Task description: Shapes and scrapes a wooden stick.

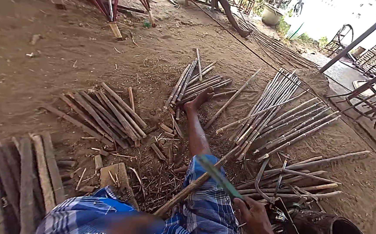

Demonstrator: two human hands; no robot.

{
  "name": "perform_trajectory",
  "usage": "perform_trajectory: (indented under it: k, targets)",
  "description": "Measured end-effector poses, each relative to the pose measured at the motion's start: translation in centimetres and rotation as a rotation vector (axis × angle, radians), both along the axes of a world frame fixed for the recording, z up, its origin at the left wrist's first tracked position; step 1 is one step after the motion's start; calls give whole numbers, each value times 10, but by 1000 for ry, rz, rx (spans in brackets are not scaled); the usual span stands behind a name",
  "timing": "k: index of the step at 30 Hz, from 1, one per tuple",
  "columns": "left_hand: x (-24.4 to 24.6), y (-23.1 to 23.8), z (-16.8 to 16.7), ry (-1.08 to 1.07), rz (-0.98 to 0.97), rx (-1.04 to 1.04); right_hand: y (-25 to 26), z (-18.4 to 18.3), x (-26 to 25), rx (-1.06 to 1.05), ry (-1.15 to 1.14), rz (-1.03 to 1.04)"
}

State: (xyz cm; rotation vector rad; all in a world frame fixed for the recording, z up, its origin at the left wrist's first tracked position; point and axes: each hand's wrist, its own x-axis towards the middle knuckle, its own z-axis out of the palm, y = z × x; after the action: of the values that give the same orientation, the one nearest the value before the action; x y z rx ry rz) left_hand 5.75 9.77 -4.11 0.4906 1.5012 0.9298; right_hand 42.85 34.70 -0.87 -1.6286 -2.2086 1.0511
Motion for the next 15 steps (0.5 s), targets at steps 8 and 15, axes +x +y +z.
perform_trajectory:
  k: [8, 15]
  targets:
    - [33, 21, 15, 579, -45, 90, 21, 21, 5, -190, 253, -312]
    - [76, 82, 14, 401, -103, -36, 0, -6, 3, -183, 124, -252]
